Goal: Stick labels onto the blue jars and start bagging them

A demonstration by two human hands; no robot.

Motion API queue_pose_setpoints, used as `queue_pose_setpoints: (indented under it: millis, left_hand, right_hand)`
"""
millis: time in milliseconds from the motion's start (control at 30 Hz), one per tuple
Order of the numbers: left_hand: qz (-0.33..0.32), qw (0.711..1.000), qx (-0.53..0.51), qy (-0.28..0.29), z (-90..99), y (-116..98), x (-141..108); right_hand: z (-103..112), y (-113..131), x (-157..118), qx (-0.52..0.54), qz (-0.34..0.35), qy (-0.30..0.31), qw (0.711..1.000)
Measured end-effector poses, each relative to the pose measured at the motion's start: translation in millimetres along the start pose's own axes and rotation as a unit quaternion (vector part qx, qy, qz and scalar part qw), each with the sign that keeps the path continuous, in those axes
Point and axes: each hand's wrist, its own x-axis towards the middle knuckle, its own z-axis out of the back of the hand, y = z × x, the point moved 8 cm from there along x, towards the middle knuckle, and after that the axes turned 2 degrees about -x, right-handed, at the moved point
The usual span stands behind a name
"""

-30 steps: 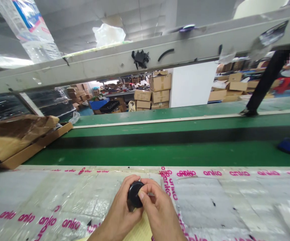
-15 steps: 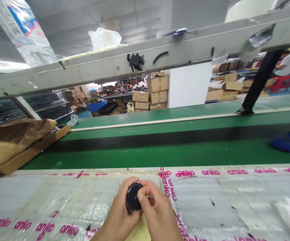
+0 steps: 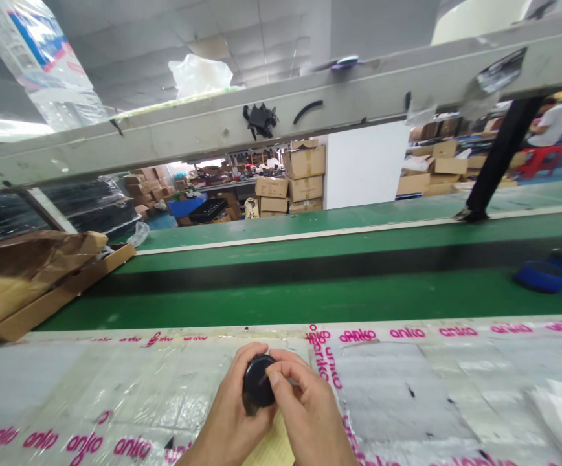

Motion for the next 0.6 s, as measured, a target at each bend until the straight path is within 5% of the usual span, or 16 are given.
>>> queue_pose_setpoints:
  millis: [600]
  left_hand:
    - [-0.012, 1.000, 0.009, -0.003, -1.4, -1.4, 0.4]
  right_hand:
    - [-1.5, -4.6, -1.6, 0.044, -0.007, -0.020, 0.999]
